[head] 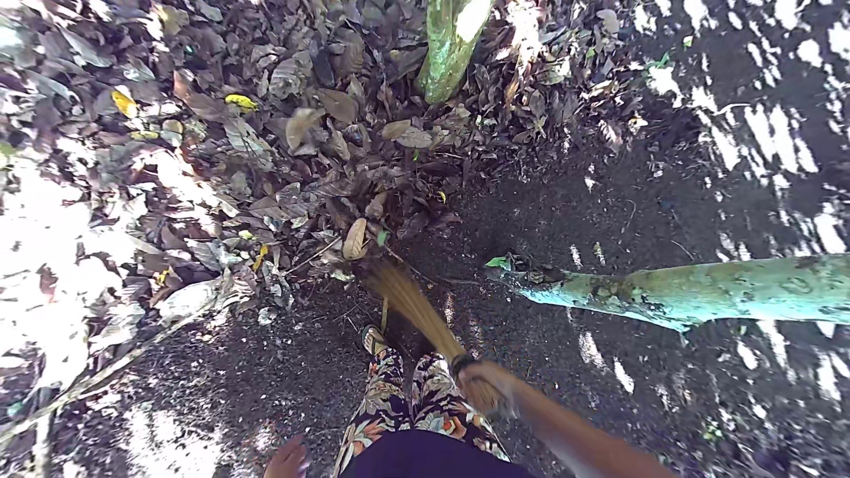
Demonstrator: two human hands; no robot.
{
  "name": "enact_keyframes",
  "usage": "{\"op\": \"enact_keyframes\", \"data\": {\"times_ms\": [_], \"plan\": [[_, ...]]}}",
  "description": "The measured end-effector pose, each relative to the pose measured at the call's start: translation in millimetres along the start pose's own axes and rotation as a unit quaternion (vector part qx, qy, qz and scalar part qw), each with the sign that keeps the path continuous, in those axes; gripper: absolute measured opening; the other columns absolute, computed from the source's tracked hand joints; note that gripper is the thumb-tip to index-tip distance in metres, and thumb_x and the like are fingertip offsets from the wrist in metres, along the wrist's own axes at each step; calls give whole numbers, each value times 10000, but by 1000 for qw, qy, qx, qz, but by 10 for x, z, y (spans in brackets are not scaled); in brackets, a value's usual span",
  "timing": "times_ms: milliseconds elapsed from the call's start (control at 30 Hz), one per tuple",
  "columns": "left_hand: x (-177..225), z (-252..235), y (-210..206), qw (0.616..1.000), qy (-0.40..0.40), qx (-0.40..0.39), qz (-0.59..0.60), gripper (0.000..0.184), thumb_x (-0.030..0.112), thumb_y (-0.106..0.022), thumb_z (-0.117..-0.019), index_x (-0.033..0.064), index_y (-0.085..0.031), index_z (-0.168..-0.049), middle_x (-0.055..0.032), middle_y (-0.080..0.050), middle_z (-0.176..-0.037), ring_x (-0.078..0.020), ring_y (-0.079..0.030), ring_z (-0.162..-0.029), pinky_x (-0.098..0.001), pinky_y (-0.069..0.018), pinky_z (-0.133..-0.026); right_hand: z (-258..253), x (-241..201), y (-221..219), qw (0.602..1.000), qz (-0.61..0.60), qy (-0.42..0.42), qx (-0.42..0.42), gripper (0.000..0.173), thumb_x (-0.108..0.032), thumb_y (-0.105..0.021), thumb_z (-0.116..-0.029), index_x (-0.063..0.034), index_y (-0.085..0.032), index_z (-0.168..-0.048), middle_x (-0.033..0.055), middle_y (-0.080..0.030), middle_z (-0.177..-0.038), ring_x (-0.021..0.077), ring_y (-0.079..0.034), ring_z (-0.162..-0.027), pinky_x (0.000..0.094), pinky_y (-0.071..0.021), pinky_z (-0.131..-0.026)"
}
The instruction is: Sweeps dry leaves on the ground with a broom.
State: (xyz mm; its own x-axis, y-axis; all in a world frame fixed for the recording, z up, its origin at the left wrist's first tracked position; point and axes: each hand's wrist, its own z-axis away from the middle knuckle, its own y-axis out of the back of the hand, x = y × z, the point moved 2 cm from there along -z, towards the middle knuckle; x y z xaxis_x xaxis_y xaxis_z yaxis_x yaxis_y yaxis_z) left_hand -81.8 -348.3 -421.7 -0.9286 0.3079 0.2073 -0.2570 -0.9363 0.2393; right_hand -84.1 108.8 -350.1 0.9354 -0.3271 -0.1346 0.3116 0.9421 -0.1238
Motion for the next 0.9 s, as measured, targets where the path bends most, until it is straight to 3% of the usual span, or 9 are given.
{"op": "enact_keyframes", "data": {"times_ms": [67,200,333,400,567,633,700,800,900], "plan": [[117,-24,-11,1000,-21,11,2,420,119,-489,-1058,-17,-464,-1454,-288,-602,-1284,-345,-655,-1066,-487,-538,-917,-250,-414,78,993,41,58,89,264,-128,-621,-971,0,-593,-1200,112,-651,-902,195,-636,-736,383,-557,-688],[422,-10,37,997,-75,32,6,400,116,-491,-1055,-2,-496,-1437,-263,-630,-1246,-320,-669,-1039,-475,-547,-891,-552,-1289,147,955,164,200,143,553,-59,-730,-865,1,-517,-1372,205,-649,-1131,284,-676,-903,466,-580,-822],[490,-3,92,995,-84,43,13,401,123,-505,-1051,4,-503,-1434,-262,-622,-1261,-324,-666,-1044,-475,-546,-884,-582,-1399,182,934,177,270,156,775,-31,-763,-803,1,-379,-1476,228,-605,-1228,299,-676,-962,454,-586,-837],[400,-33,80,997,-67,39,12,408,116,-501,-1051,3,-495,-1443,-270,-617,-1271,-338,-663,-1048,-488,-547,-884,-322,-1232,157,941,143,282,124,738,-7,-741,-814,7,-378,-1457,200,-624,-1139,266,-679,-886,429,-596,-792],[106,-65,24,1000,-21,15,8,425,95,-478,-1062,-29,-445,-1467,-316,-580,-1311,-380,-650,-1079,-514,-537,-916,614,-337,16,992,27,116,-34,590,-111,-691,-811,-67,-438,-1342,116,-658,-905,225,-680,-717,393,-607,-662],[89,-26,-4,1000,-6,6,11,439,84,-472,-1059,-30,-428,-1481,-324,-563,-1335,-385,-641,-1096,-508,-530,-930,575,18,40,996,0,41,-84,413,-152,-687,-813,-68,-533,-1187,94,-683,-871,201,-688,-705,366,-608,-657],[82,-13,-8,1000,2,7,15,436,82,-475,-1062,-30,-432,-1481,-323,-570,-1332,-382,-644,-1103,-502,-527,-940,247,109,78,995,17,-19,-98,223,-187,-652,-893,-52,-602,-1063,83,-687,-842,184,-678,-700,351,-595,-651],[104,-31,72,999,-13,24,29,405,90,-476,-1058,-23,-465,-1447,-293,-599,-1280,-344,-653,-1060,-489,-536,-911,-323,-513,5,997,83,-2,7,251,-195,-631,-969,-11,-611,-1138,94,-657,-859,185,-648,-714,369,-571,-669],[213,37,207,997,-54,48,42,431,125,-490,-1062,-10,-452,-1470,-289,-594,-1313,-344,-659,-1086,-493,-541,-923,-566,-1585,-128,979,120,133,94,343,-119,-661,-952,6,-572,-1259,127,-650,-935,195,-643,-742,372,-570,-704]]}}
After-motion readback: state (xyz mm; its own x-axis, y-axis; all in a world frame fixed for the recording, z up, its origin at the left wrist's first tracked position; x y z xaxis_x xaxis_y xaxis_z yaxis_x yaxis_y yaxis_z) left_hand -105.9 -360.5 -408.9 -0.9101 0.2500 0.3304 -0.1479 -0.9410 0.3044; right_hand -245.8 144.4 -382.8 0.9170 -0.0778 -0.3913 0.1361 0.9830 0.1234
